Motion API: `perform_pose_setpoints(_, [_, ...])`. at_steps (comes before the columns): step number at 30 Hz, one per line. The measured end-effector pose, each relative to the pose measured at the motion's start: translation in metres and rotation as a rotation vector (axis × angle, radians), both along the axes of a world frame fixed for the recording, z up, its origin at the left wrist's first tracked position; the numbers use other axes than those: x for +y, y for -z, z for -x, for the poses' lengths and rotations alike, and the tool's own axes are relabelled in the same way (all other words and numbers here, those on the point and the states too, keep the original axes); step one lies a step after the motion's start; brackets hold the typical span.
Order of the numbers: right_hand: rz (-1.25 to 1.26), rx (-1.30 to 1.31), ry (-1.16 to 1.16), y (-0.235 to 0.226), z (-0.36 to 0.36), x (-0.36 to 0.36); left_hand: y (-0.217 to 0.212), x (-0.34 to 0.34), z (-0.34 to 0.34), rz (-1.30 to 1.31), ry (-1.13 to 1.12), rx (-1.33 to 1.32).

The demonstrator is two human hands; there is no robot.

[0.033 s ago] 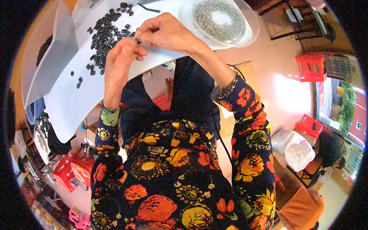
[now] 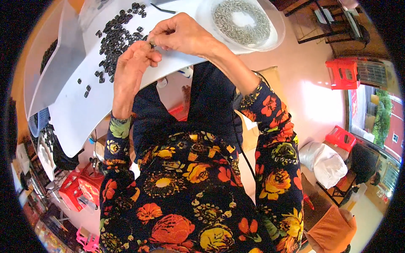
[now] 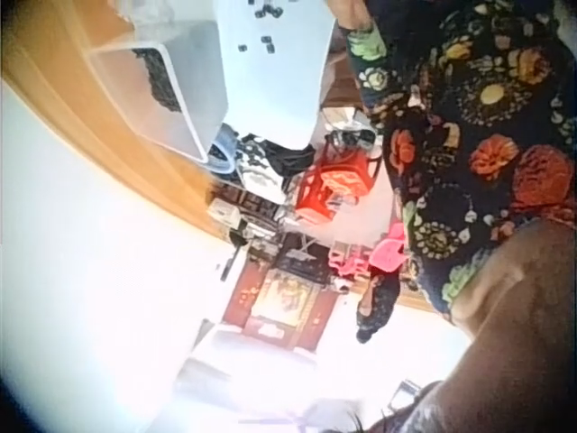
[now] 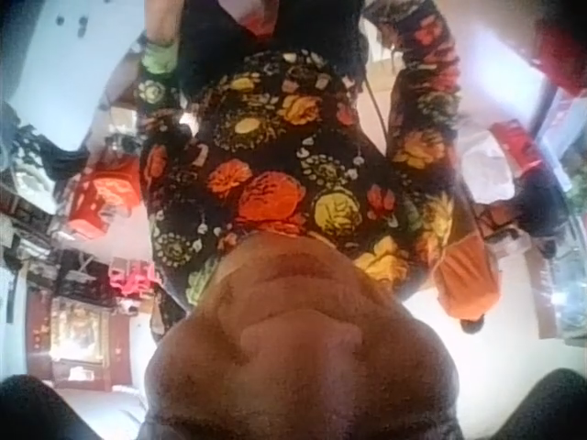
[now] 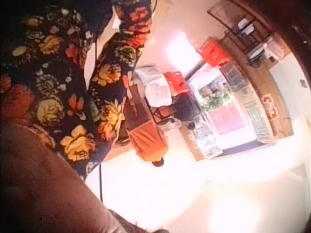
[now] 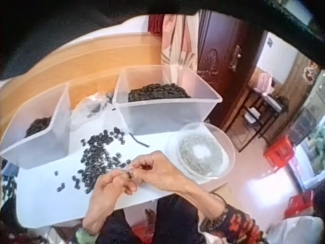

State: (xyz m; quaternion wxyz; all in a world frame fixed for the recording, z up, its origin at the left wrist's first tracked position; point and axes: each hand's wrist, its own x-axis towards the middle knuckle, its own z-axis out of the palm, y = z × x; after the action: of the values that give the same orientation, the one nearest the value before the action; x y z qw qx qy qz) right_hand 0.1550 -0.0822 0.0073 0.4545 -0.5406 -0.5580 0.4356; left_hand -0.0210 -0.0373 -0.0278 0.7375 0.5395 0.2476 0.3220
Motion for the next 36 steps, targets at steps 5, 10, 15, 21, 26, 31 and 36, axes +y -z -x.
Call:
perform_pose_setpoints(5, [0.0, 0.149, 0.111, 0.005, 0.004, 0.002, 0.002, 0.004, -0.003, 0.253, 0.073, -0.188])
perform_pose_setpoints(10, [-0.131, 0.143, 0.199, 0.02, 0.009, -0.01, 0.001, -0.004, -0.011, 0.291, -0.069, -0.241])
perform_pose_setpoints(15, [-0.197, 0.066, 0.278, 0.017, 0.011, -0.013, -0.005, -0.008, -0.015, 0.175, -0.051, -0.184])
perform_pose_setpoints(21, [-0.142, -0.365, 0.102, -0.002, -0.003, -0.009, -0.022, -0.002, -0.009, -0.296, -0.068, 0.326])
perform_pose_setpoints(26, [-0.101, -0.442, 0.141, -0.011, 0.0, -0.017, -0.022, 0.002, -0.008, -0.213, 0.081, 0.299])
perform_pose_setpoints(31, [-0.078, -0.445, 0.135, -0.014, 0.001, -0.019, -0.015, -0.001, -0.008, 0.136, 0.158, 0.111])
perform_pose_setpoints(36, [-0.152, -0.578, 0.171, -0.026, -0.006, -0.021, -0.009, 0.006, -0.019, 0.236, 0.216, -0.018])
